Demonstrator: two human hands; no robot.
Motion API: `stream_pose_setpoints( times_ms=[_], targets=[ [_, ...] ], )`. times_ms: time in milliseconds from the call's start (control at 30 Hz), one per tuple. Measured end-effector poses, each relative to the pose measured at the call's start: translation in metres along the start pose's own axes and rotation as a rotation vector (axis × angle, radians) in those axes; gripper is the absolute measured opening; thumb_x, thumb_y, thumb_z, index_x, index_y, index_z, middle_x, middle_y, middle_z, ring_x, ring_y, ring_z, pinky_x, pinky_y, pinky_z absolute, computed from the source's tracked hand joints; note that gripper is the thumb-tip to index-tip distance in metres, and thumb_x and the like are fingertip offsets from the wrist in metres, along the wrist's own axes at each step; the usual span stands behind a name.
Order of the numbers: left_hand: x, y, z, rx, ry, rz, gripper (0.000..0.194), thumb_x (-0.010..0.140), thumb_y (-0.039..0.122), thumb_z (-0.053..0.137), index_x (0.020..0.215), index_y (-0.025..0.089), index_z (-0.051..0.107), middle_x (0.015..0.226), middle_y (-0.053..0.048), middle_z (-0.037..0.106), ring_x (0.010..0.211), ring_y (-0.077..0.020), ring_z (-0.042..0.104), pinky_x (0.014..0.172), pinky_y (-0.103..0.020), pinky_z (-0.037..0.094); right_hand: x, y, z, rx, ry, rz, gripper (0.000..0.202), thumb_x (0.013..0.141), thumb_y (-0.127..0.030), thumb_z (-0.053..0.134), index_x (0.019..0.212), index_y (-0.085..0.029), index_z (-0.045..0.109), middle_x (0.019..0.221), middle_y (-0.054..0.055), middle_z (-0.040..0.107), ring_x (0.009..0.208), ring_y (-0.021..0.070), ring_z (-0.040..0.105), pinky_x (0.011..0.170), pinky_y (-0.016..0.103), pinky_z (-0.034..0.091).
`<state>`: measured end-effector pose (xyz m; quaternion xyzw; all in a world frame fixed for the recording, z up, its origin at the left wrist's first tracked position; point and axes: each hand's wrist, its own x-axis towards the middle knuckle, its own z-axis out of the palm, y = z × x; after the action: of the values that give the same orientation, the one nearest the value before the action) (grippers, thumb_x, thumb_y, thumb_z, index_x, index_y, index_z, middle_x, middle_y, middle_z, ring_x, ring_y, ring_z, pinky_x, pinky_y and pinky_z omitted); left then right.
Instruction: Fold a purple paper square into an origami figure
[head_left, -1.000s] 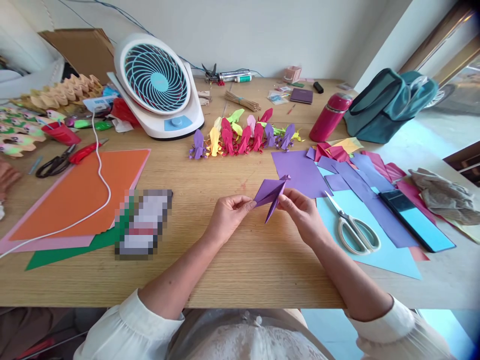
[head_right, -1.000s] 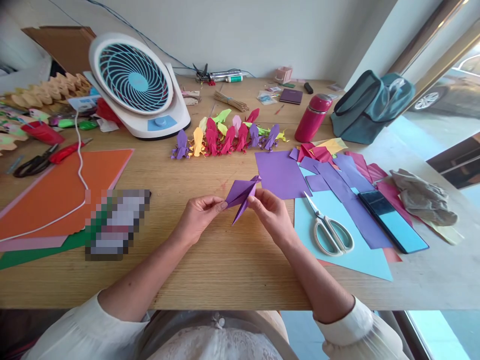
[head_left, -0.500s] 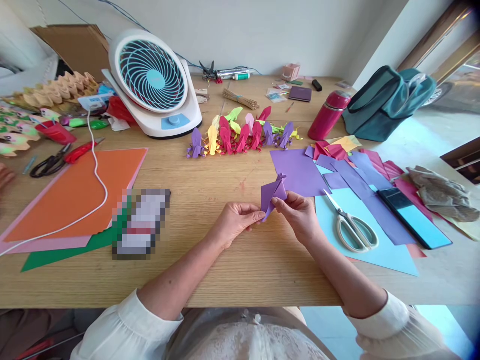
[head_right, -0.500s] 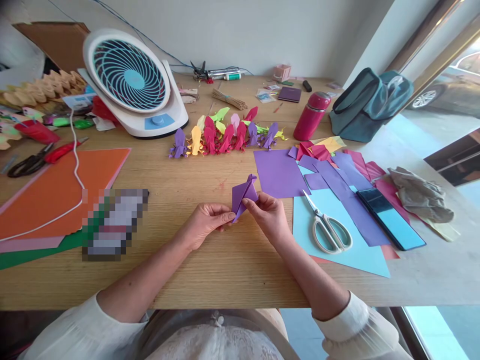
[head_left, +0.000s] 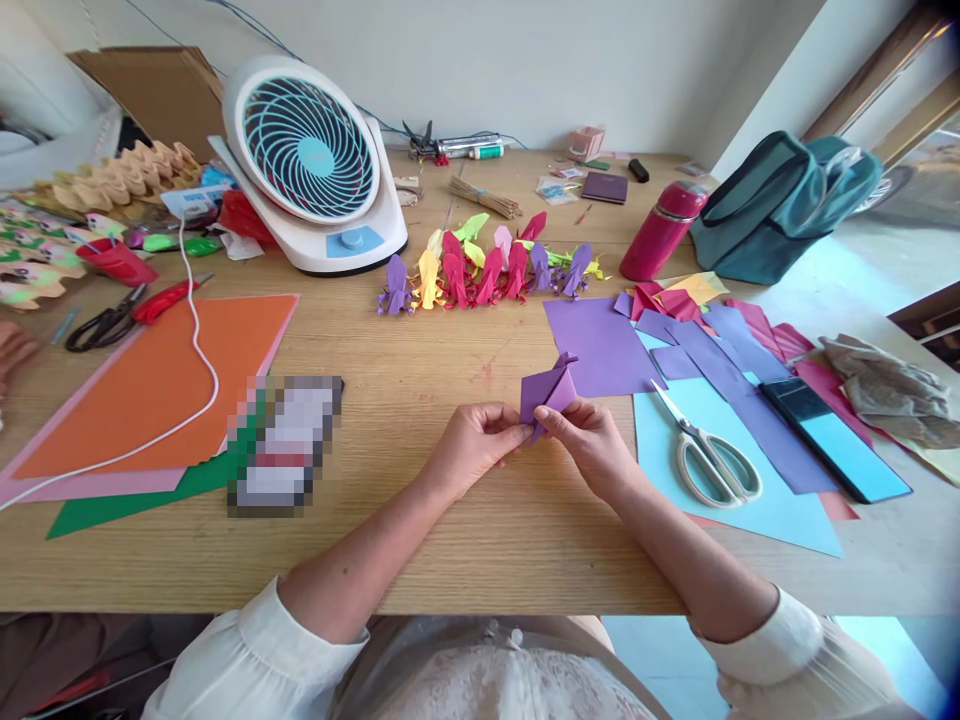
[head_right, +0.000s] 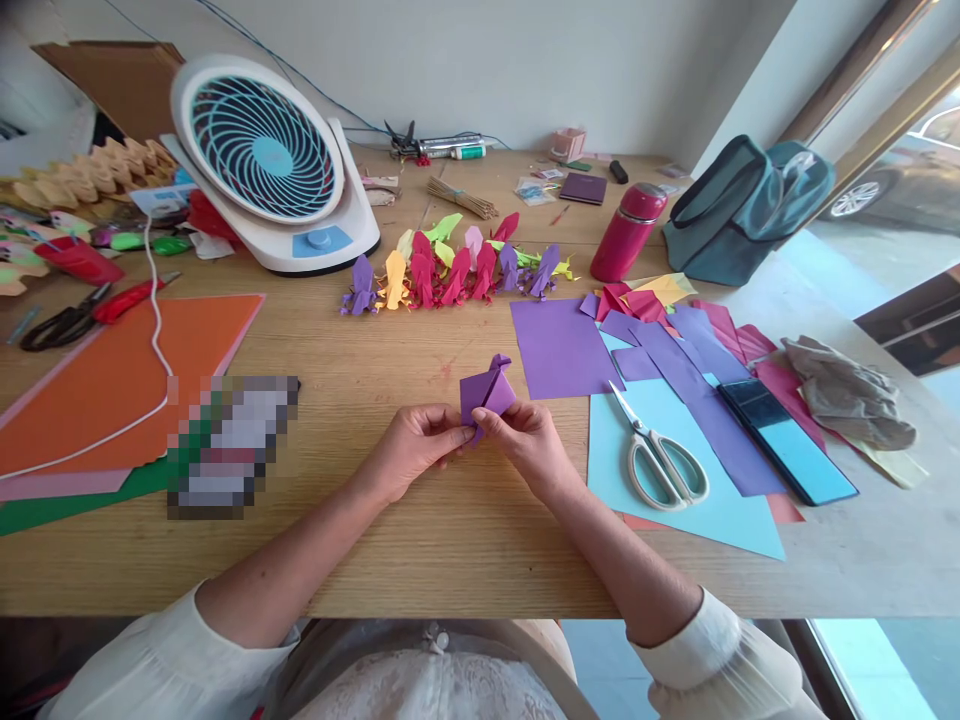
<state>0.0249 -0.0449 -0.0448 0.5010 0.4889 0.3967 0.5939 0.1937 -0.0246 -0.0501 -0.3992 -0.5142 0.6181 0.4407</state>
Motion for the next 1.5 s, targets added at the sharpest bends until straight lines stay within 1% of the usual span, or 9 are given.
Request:
stream_pose_setpoints(
  times_ms=[233,400,600,700,800,1033,1200,1333,1500],
  targets=[
    [0.001,0.009,-0.017,0.190,-0.087,0.047,0.030,0.077,0.045,0.076,0.079,0.015,0.071,0.066,0.001,0.063,0.057,-0.0101,0.052,0.051,-0.021,0.037,0.002,0.000,0.000,-0.071,-0.006,0.015,0.042,0.073,-0.058,0.078,0.074,-0.017,0.070,0.069,0.001,0.065,0.063,0.0137,0.053,0.062,0.028,0.044],
    [0.006,0.016,-0.030,0.182,0.068,0.203,0.038,0.087,0.049,0.067,0.103,0.014,0.070,0.094,-0.006,0.070,0.076,-0.0138,0.060,0.058,-0.021,0.042,-0.003,0.003,0.000,-0.295,-0.124,0.045,0.041,0.080,-0.055,0.071,0.069,-0.018,0.058,0.061,-0.003,0.048,0.057,0.0111,0.040,0.052,0.026,0.030],
    [0.010,0.004,-0.025,0.192,0.144,0.235,0.021,0.084,0.033,0.070,0.093,0.017,0.061,0.065,0.005,0.055,0.058,-0.0097,0.050,0.058,-0.021,0.039,-0.012,0.001,0.002,-0.767,-0.129,-0.050,0.041,0.084,-0.045,0.066,0.062,-0.021,0.042,0.061,-0.004,0.043,0.056,0.0109,0.037,0.051,0.026,0.027],
    [0.012,-0.003,-0.021,0.358,0.230,0.240,0.021,0.082,0.023,0.071,0.096,0.020,0.056,0.061,0.008,0.054,0.055,-0.0096,0.050,0.058,-0.022,0.039,-0.015,0.004,0.002,-0.993,-0.008,-0.107,0.029,0.079,-0.041,0.073,0.084,-0.022,0.052,0.069,-0.003,0.054,0.060,0.0146,0.049,0.054,0.027,0.034],
    [0.014,-0.009,-0.018,0.562,0.266,0.240,0.022,0.082,0.016,0.071,0.097,0.021,0.056,0.065,0.007,0.058,0.058,-0.0106,0.054,0.062,-0.023,0.040,-0.018,0.010,0.002,-1.141,0.048,-0.234,0.045,0.079,-0.035,0.074,0.116,-0.023,0.052,0.091,0.004,0.061,0.077,0.0222,0.060,0.064,0.032,0.046],
    [0.021,-0.018,-0.016,1.008,0.213,0.501,0.008,0.087,0.023,0.071,0.086,0.019,0.064,0.096,-0.006,0.061,0.095,-0.0222,0.058,0.086,-0.034,0.046,-0.022,0.011,-0.001,-1.106,-0.187,-0.528,0.016,0.090,-0.020,0.064,0.106,-0.022,0.064,0.107,0.011,0.061,0.100,0.0265,0.060,0.090,0.043,0.052],
    [0.020,-0.020,-0.015,1.100,0.060,0.660,0.020,0.099,0.018,0.051,0.085,0.015,0.066,0.092,-0.008,0.064,0.091,-0.0202,0.059,0.086,-0.033,0.049,-0.033,0.007,-0.008,-1.149,-0.327,-0.597,0.023,0.100,-0.019,0.049,0.114,-0.017,0.067,0.115,0.013,0.067,0.101,0.0262,0.062,0.090,0.044,0.052],
    [0.007,-0.023,-0.024,1.090,-0.075,0.748,0.028,0.100,0.010,0.042,0.108,0.015,0.068,0.111,-0.011,0.070,0.104,-0.0203,0.064,0.095,-0.035,0.052,-0.044,0.007,-0.019,-1.210,-0.402,-0.659,0.036,0.101,-0.014,0.041,0.130,-0.016,0.063,0.128,0.015,0.066,0.108,0.0262,0.063,0.092,0.045,0.052],
    [-0.009,-0.025,-0.037,1.132,-0.230,0.795,0.041,0.102,0.016,0.042,0.142,0.016,0.051,0.145,-0.015,0.057,0.137,-0.0236,0.052,0.113,-0.044,0.046,-0.049,0.008,-0.025,-1.192,-0.413,-0.707,0.043,0.099,-0.011,0.041,0.137,-0.019,0.060,0.131,0.013,0.066,0.113,0.0261,0.063,0.098,0.048,0.051]
  ],
)
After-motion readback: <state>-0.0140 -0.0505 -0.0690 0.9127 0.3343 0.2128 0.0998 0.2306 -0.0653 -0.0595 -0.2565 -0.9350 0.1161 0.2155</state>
